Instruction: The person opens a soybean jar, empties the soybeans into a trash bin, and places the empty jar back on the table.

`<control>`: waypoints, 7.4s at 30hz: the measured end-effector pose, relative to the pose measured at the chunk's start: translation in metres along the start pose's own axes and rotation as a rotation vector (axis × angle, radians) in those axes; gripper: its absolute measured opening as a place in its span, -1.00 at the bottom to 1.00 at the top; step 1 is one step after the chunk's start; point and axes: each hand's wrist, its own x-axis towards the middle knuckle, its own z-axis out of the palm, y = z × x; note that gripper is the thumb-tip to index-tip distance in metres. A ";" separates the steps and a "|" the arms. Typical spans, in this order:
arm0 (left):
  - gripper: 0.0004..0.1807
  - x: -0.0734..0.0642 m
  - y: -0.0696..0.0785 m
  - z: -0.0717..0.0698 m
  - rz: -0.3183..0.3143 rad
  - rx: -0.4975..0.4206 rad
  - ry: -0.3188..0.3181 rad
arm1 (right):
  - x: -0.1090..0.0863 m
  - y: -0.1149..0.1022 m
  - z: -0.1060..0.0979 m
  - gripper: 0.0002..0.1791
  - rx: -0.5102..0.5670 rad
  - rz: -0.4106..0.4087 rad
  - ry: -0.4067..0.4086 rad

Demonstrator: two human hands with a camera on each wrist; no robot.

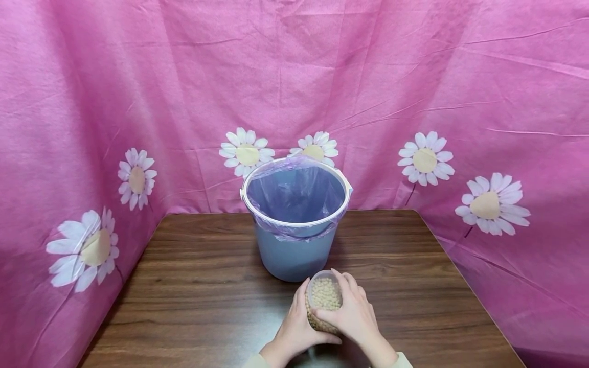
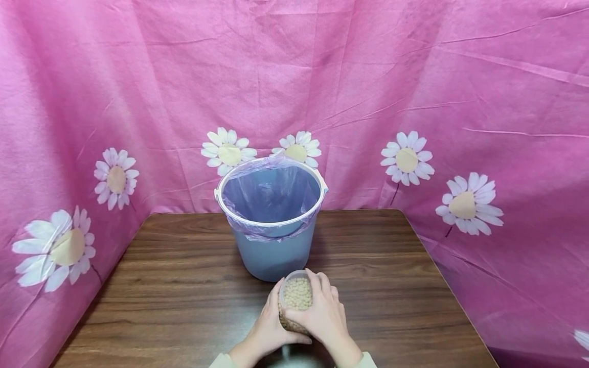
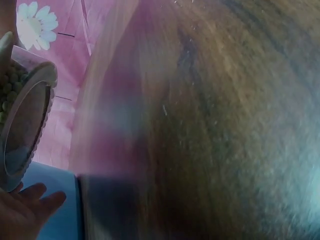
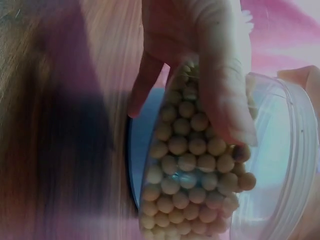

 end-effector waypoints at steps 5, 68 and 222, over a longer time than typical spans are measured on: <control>0.47 0.000 0.001 -0.003 -0.010 -0.012 0.036 | 0.001 -0.006 0.005 0.03 -0.013 0.005 0.013; 0.26 0.006 0.010 -0.037 0.112 -0.287 0.044 | -0.002 -0.022 -0.013 -0.07 -0.008 -0.398 0.106; 0.35 0.044 0.107 -0.240 0.257 -0.096 0.372 | 0.019 0.090 0.007 -0.11 0.084 -0.069 0.272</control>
